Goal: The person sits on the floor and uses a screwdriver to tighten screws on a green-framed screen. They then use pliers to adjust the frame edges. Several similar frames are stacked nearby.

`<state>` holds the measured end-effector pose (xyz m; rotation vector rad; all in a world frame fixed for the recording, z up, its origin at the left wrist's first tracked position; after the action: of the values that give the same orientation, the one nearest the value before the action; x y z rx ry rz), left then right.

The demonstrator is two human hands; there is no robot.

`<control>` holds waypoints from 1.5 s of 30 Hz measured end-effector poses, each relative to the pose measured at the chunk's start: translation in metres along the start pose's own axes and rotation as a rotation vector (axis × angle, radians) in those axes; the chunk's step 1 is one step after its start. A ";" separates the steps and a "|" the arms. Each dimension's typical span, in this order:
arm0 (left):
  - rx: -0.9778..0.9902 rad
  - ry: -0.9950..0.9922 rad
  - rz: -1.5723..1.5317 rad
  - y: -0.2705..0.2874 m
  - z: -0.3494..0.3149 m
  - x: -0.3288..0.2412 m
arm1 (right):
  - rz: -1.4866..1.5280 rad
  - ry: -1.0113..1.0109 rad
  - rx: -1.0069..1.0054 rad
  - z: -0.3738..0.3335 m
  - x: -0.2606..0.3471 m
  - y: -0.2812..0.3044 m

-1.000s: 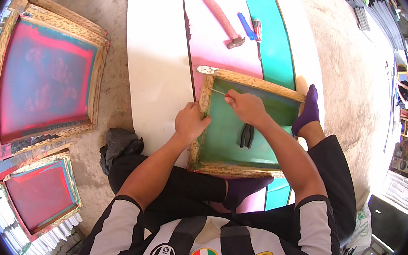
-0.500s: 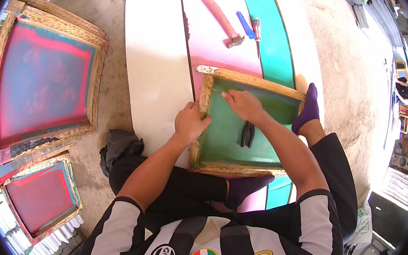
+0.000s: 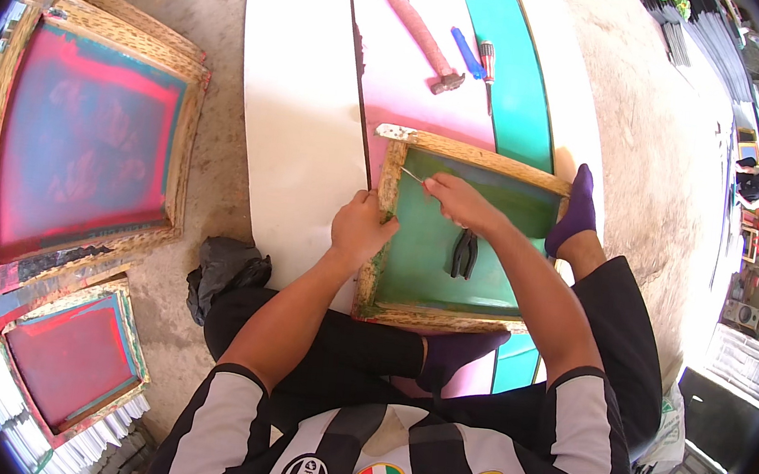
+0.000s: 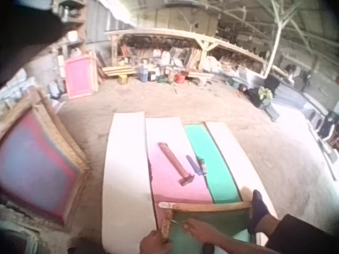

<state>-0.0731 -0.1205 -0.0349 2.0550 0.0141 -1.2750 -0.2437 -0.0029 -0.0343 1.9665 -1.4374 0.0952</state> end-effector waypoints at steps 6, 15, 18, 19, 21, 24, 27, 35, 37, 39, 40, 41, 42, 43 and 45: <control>0.011 0.018 0.019 0.000 0.001 -0.003 | -0.600 0.243 -0.510 -0.053 0.029 0.003; 0.002 0.002 0.028 0.001 -0.001 -0.002 | -0.788 0.157 -0.434 -0.061 0.052 0.000; 0.001 -0.003 0.027 0.000 -0.002 -0.002 | -0.860 0.122 -0.410 -0.062 0.060 -0.007; 0.000 -0.001 0.035 -0.001 -0.002 -0.001 | -0.871 0.114 -0.408 -0.060 0.062 -0.011; -0.015 -0.013 0.045 -0.003 -0.002 -0.001 | -0.688 0.161 -0.390 -0.052 0.051 -0.016; -0.046 -0.043 0.035 -0.006 0.000 -0.004 | -0.340 0.240 -0.337 -0.030 0.025 -0.014; -0.028 -0.033 0.014 -0.002 -0.001 -0.002 | -0.570 0.178 -0.345 -0.040 0.031 -0.009; -0.015 -0.001 0.037 -0.009 0.002 -0.002 | -0.097 0.427 -0.330 -0.011 0.005 -0.008; -0.017 -0.016 0.028 -0.007 0.001 0.000 | -0.025 0.530 -0.367 -0.003 0.008 -0.009; -0.027 -0.015 0.023 -0.001 0.001 0.003 | -0.133 0.487 -0.335 0.000 0.018 -0.009; -0.030 -0.003 0.018 0.002 -0.001 0.005 | -0.275 0.387 -0.279 -0.013 0.035 -0.002; -0.030 0.003 0.009 0.003 -0.003 0.004 | -0.419 0.278 -0.227 -0.020 0.039 0.001; -0.031 -0.013 -0.002 0.002 -0.003 0.000 | -0.279 0.365 -0.262 -0.015 0.033 0.000; -0.034 -0.028 -0.014 0.001 -0.001 -0.004 | -0.140 0.452 -0.295 -0.003 0.018 -0.005; -0.037 -0.031 -0.013 0.002 0.000 -0.002 | 0.105 0.373 -0.149 0.010 0.007 -0.008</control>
<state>-0.0730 -0.1214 -0.0325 2.0066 0.0363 -1.3052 -0.2378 -0.0134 -0.0427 1.6486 -1.2606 0.3706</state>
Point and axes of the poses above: each hand's wrist, its own z-axis towards the middle knuckle, its own y-axis out of the back of the hand, x = y × z, the point moved 9 cm from there along z, towards the middle knuckle, and after that the axes turned 12 degrees about -z, right-handed, at the moved point
